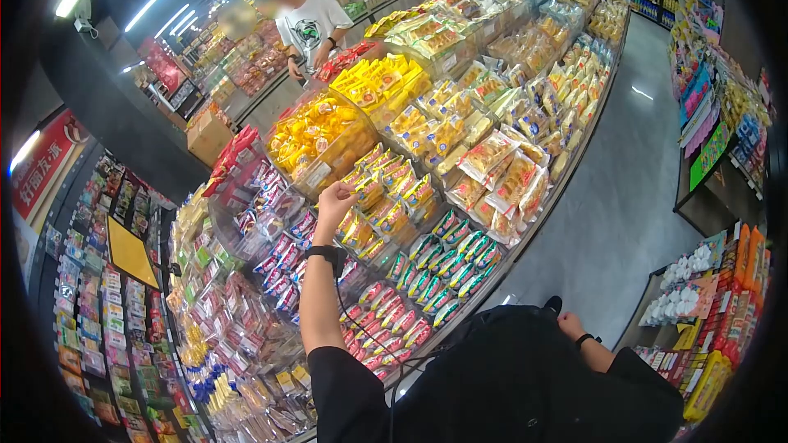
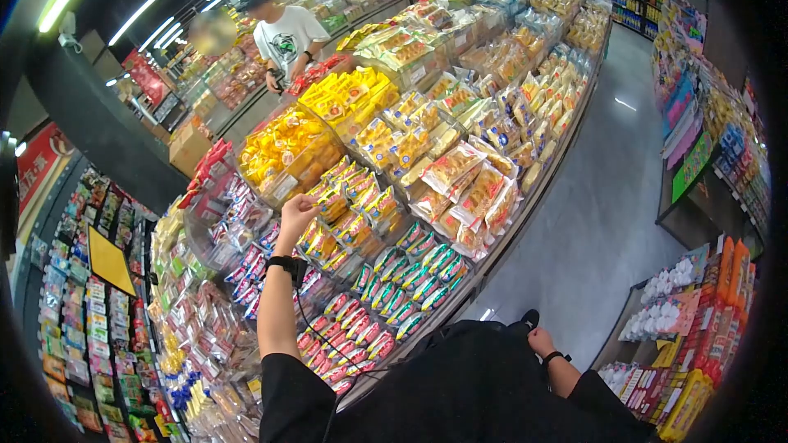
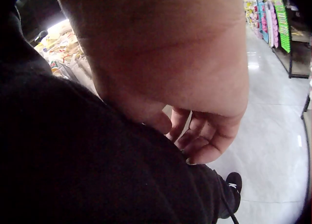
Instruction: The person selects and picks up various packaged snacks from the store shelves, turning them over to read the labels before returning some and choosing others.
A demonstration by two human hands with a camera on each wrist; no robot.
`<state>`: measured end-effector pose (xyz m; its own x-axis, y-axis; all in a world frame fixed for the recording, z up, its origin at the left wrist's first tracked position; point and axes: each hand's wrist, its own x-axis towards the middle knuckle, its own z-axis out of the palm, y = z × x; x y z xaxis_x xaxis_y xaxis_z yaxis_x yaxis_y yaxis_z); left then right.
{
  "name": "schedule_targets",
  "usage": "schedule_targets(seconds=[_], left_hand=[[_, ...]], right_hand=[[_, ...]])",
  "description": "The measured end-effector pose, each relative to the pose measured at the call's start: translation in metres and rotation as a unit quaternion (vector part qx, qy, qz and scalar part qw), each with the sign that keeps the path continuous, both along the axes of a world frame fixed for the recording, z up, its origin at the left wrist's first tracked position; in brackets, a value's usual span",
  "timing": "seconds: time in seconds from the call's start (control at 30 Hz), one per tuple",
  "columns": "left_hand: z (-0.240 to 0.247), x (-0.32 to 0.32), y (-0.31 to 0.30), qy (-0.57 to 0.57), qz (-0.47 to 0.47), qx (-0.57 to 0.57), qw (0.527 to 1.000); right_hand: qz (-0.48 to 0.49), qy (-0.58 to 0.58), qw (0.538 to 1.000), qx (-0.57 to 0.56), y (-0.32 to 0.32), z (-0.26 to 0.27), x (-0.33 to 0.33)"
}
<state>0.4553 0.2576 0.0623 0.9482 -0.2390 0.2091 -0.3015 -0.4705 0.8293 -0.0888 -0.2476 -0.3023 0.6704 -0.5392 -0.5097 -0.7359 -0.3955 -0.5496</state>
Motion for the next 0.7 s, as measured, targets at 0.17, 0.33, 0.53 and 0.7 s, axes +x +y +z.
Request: schedule_targets(seconds=[0.17, 0.33, 0.53, 0.7], left_hand=[[0.004, 0.0, -0.014, -0.006, -0.02, 0.018, 1.0], [-0.016, 0.009, -0.015, -0.034, -0.042, 0.051, 0.997], [-0.024, 0.008, -0.014, -0.013, -0.014, 0.083, 0.996], [-0.006, -0.015, -0.019, -0.169, -0.027, 0.283, 0.944]], right_hand=[[-0.014, 0.006, 1.0, -0.005, 0.003, 0.0, 0.002], [0.015, 0.0, 1.0, -0.021, 0.001, 0.0, 0.003], [-0.011, 0.019, 1.0, -0.004, 0.002, -0.006, 0.002], [0.011, -0.004, 1.0, -0.028, 0.002, -0.007, 0.001]])
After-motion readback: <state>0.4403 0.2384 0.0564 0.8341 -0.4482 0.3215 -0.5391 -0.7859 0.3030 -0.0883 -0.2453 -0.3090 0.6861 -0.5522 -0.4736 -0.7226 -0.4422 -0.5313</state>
